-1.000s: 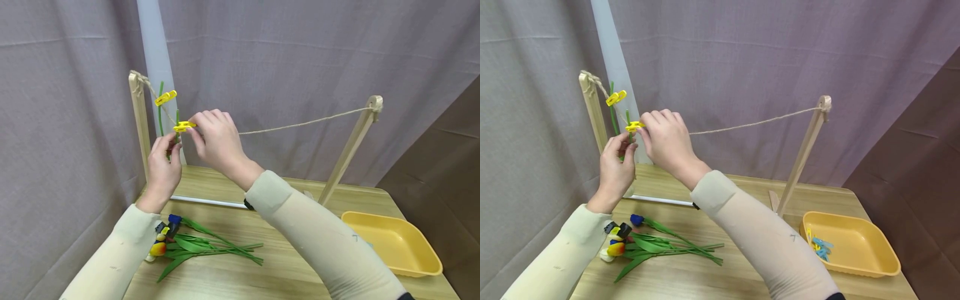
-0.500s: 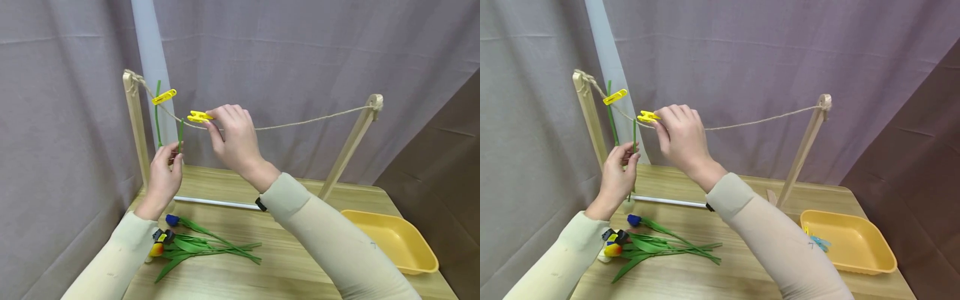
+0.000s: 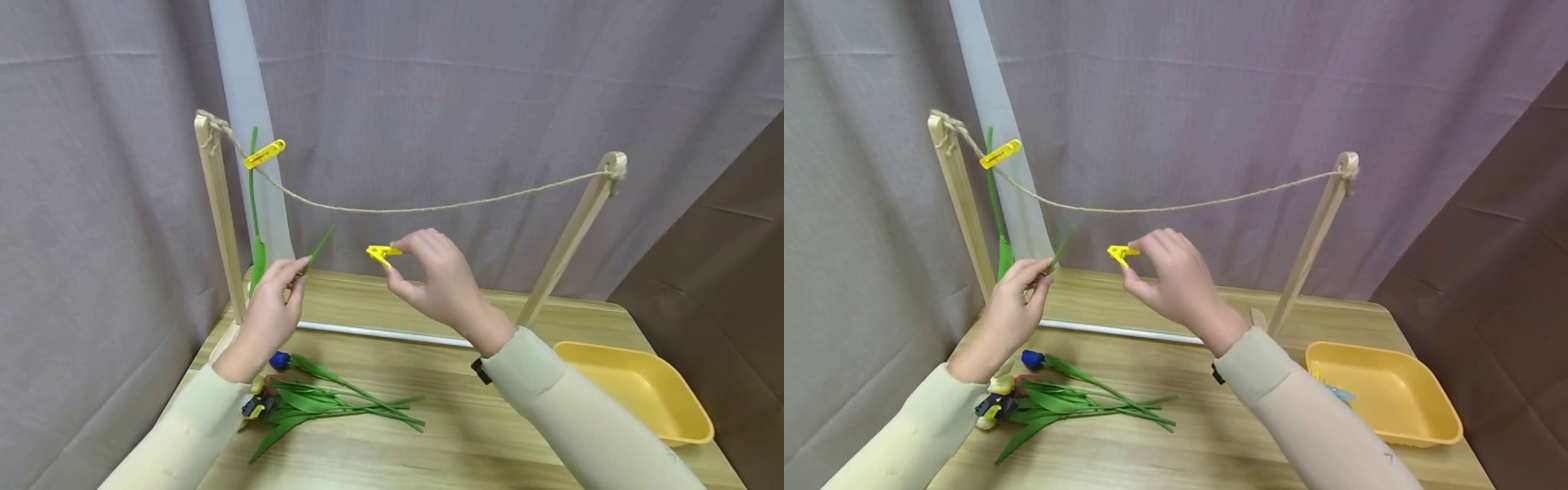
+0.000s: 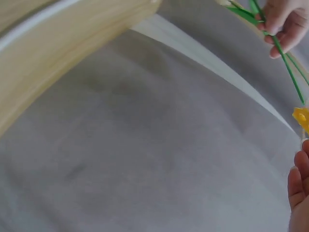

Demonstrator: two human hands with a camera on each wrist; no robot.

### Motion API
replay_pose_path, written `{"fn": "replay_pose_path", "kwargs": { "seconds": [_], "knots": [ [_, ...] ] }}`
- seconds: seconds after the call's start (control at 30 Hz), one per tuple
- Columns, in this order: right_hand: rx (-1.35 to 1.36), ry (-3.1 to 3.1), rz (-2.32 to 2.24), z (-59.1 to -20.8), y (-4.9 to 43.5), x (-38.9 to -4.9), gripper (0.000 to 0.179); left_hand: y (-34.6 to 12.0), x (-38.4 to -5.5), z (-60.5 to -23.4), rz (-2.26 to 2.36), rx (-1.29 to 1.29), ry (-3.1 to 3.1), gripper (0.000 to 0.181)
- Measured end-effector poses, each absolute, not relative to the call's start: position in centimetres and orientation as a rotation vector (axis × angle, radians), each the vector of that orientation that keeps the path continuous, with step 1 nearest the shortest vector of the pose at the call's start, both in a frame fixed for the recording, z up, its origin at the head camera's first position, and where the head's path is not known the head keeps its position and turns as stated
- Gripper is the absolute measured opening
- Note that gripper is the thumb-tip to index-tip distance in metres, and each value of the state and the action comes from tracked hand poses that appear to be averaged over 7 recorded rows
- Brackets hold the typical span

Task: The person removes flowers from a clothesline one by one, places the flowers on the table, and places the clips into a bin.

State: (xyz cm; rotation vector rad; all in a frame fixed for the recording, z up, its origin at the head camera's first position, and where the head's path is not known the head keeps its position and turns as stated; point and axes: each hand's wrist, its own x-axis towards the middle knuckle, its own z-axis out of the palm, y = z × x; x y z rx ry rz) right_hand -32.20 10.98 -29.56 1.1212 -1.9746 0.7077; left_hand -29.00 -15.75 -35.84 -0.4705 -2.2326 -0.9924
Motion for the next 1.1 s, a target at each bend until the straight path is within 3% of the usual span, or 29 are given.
{"fn": "replay_pose_path", "kwargs": {
  "seconds": [0.6,1.1],
  "knots": [
    [1.047,-2.212,0.585,-38.3,16.3,-30.3,0.033,-14.7,-26.8,-39.4,-0.74,-0.796,-2.482,0.031],
    [1.027,-2.289,0.629,-41.2,17.7,-29.3,0.032,-13.8,-25.6,-40.6,-0.65,-0.896,-2.581,0.033]
  ]
}}
